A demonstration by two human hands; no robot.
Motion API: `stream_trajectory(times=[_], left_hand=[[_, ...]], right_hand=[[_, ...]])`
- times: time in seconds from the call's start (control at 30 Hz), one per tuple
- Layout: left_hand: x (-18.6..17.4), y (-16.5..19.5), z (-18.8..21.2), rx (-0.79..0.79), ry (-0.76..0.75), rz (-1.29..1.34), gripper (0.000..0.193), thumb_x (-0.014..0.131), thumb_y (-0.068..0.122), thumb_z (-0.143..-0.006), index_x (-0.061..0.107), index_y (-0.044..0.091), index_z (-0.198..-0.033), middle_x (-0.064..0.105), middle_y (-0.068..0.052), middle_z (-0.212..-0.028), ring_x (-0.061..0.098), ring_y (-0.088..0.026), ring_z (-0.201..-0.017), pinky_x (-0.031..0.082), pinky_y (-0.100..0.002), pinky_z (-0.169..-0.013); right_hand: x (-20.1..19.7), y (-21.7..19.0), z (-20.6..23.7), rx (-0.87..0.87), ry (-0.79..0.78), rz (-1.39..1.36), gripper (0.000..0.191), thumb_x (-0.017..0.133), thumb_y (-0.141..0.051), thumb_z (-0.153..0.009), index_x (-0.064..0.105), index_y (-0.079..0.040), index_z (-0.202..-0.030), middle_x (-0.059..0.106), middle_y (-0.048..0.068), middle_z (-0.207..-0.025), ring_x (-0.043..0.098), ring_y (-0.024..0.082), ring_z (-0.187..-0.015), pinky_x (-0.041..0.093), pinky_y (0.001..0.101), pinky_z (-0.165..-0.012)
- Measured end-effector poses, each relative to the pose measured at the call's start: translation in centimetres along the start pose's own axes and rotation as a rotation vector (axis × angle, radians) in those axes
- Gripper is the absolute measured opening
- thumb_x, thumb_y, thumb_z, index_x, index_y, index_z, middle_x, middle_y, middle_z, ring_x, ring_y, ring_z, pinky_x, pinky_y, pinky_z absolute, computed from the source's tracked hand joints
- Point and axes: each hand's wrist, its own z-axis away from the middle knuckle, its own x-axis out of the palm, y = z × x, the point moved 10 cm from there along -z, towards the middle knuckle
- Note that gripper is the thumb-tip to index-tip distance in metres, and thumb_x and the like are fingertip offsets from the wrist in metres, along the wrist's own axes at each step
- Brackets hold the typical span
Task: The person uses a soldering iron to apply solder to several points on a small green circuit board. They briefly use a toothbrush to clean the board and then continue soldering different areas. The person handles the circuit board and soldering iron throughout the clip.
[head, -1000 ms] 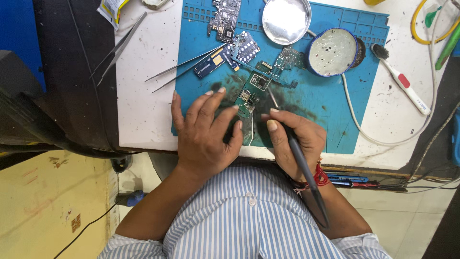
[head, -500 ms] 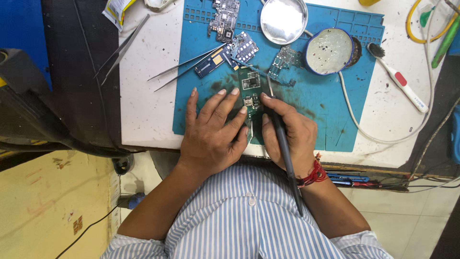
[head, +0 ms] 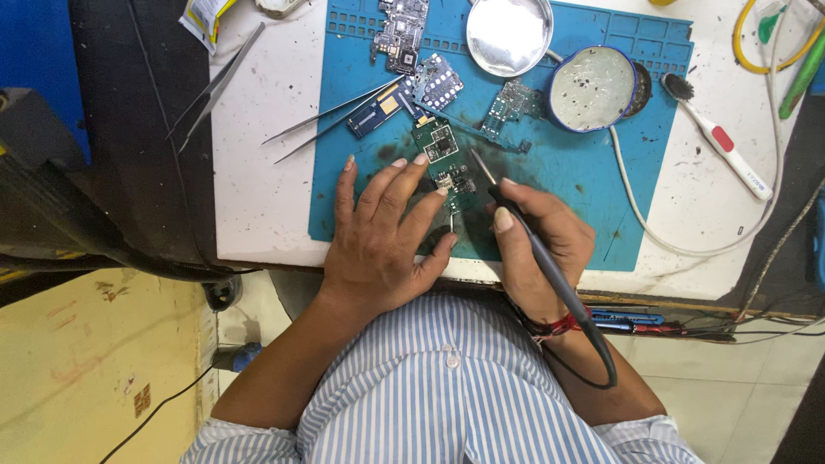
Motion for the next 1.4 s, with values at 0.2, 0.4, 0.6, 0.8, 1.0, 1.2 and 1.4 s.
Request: stream_trajectory(times=[0.2,0.4,0.6,0.8,1.0,1.2,1.4], left_hand=[[-1.1,-0.6,-0.1,-0.029,0.011,0.075,0.044,0.07,0.024,-0.091,0.061,0.01,-0.132,0.047,-0.015,-0.152,0.043,-0.031,-0.144,0.014,-0.064,-0.127],[-0.9,0.6,-3.2,0.161,-0.059,-0.019,0.061,0.069,0.011,-0.086,0.059,0.008,-0.146,0.058,-0.007,-0.151,0.047,-0.027,-0.146,0.005,-0.064,-0.128],[0.6,1.4,-3.1,0.16,-0.042,0.007,0.05,0.07,0.017,-0.095,0.06,0.008,-0.143,0.063,-0.005,-0.137,0.057,-0.028,-0.136,0.001,-0.068,-0.125],[1.1,1.2,-2.0,0.084,0.042,0.004,0.039,0.074,0.026,-0.101,0.066,0.011,-0.135,0.063,-0.006,-0.135,0.058,-0.025,-0.132,0.004,-0.068,-0.127],[1.6,2.2,-1.5,0.079,0.076,-0.01,0.018,0.075,0.026,-0.097,0.073,0.013,-0.11,0.057,-0.012,-0.145,0.052,-0.028,-0.137,0.01,-0.067,-0.126],[2.1,2.4,-1.1,0.06,0.081,-0.018,0.018,0.075,0.027,-0.097,0.073,0.014,-0.11,0.053,-0.013,-0.148,0.049,-0.029,-0.14,0.011,-0.067,-0.126],[1.6,2.0,-0.2,0.079,0.091,-0.014,0.017,0.075,0.028,-0.099,0.073,0.015,-0.111,0.052,-0.012,-0.15,0.048,-0.028,-0.141,0.011,-0.067,-0.127]], right_hand=[[-0.4,1.4,1.0,0.112,0.049,0.008,0.012,0.075,0.002,-0.093,0.067,0.0,-0.102,0.07,0.005,-0.089,0.06,0.003,-0.076,0.048,0.0201,-0.067],[-1.0,1.3,1.1,0.04,0.072,-0.022,0.014,0.073,0.0,-0.097,0.06,-0.001,-0.103,0.063,0.002,-0.089,0.056,0.004,-0.07,0.044,0.0218,-0.067],[-2.0,2.0,2.0,0.078,0.019,-0.02,0.013,0.073,0.0,-0.094,0.061,-0.001,-0.098,0.062,0.001,-0.077,0.051,0.004,-0.065,0.04,0.0222,-0.06],[-2.3,1.7,0.9,-0.018,0.004,0.056,0.014,0.077,0.001,-0.092,0.063,0.0,-0.095,0.064,0.002,-0.077,0.054,0.004,-0.064,0.04,0.0217,-0.058],[-2.4,1.3,1.2,-0.047,-0.027,0.142,0.013,0.08,-0.001,-0.089,0.067,0.001,-0.093,0.067,0.003,-0.076,0.058,0.005,-0.063,0.042,0.0216,-0.057],[-2.4,1.3,1.5,-0.062,-0.047,0.158,0.013,0.08,-0.001,-0.088,0.068,0.0,-0.093,0.069,0.004,-0.077,0.06,0.005,-0.063,0.044,0.022,-0.057],[-1.8,1.1,2.1,-0.051,-0.027,0.175,0.013,0.08,0.0,-0.088,0.068,0.001,-0.092,0.067,0.004,-0.075,0.059,0.006,-0.062,0.042,0.0225,-0.056]])
